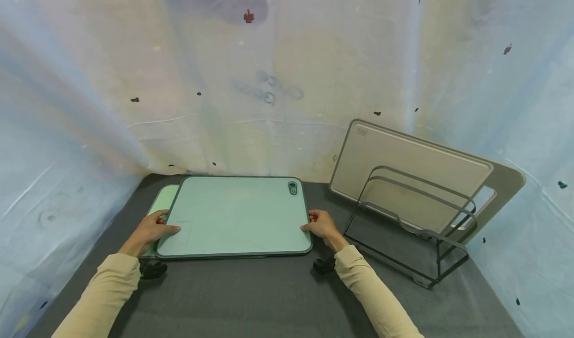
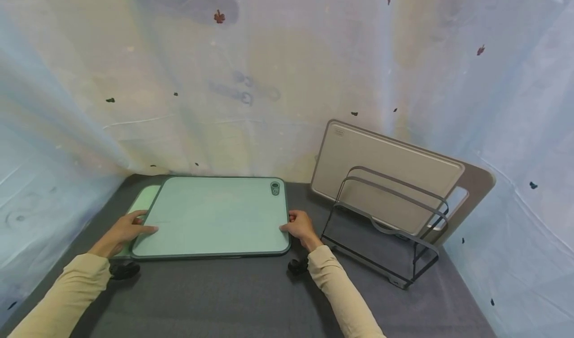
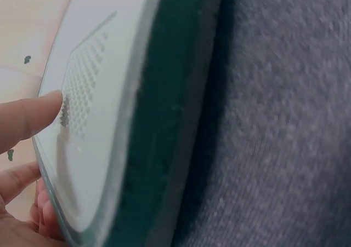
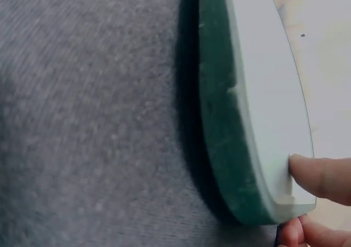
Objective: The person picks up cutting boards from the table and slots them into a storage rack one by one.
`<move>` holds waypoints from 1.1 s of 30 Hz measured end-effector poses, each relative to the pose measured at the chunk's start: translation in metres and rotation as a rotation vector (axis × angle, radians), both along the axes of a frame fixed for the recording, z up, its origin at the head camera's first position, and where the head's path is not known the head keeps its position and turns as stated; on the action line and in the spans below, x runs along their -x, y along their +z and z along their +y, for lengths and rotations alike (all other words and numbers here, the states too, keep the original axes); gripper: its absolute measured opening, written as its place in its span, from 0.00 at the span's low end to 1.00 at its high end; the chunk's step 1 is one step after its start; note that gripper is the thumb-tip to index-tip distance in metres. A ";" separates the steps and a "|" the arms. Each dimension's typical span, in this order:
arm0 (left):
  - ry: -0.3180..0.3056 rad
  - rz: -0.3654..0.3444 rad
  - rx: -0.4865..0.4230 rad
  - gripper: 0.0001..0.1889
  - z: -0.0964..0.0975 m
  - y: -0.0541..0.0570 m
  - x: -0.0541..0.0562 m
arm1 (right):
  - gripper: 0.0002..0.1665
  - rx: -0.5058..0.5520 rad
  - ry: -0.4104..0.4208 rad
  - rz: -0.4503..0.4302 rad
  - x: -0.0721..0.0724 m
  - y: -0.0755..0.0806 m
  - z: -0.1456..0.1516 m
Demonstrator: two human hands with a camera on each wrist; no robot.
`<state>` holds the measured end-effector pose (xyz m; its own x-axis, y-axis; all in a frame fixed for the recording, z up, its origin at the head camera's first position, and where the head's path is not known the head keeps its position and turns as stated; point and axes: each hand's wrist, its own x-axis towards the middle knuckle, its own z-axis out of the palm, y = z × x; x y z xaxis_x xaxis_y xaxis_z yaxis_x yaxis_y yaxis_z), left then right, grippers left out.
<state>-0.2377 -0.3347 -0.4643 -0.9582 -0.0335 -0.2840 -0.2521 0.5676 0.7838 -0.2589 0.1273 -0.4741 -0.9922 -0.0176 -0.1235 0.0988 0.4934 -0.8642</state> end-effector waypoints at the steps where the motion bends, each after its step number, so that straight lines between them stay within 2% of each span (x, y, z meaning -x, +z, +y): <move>1: 0.000 -0.001 -0.007 0.49 0.000 0.000 0.000 | 0.34 0.011 0.002 -0.006 0.000 0.000 0.000; 13: 0.023 0.017 -0.103 0.47 0.002 -0.004 0.004 | 0.34 0.154 -0.016 -0.041 0.002 -0.001 0.007; 18: 0.012 0.020 -0.160 0.46 0.000 -0.006 0.005 | 0.36 0.240 -0.026 -0.050 0.002 -0.002 0.009; 26: 0.000 0.007 -0.237 0.47 -0.003 -0.005 0.001 | 0.37 0.324 -0.025 -0.048 -0.001 -0.001 0.012; 30: -0.026 0.019 -0.244 0.45 -0.007 -0.006 -0.003 | 0.36 0.352 -0.018 -0.048 -0.001 -0.003 0.011; 33: -0.020 0.025 -0.244 0.42 -0.012 -0.006 -0.006 | 0.36 0.381 0.016 -0.039 -0.002 -0.004 0.010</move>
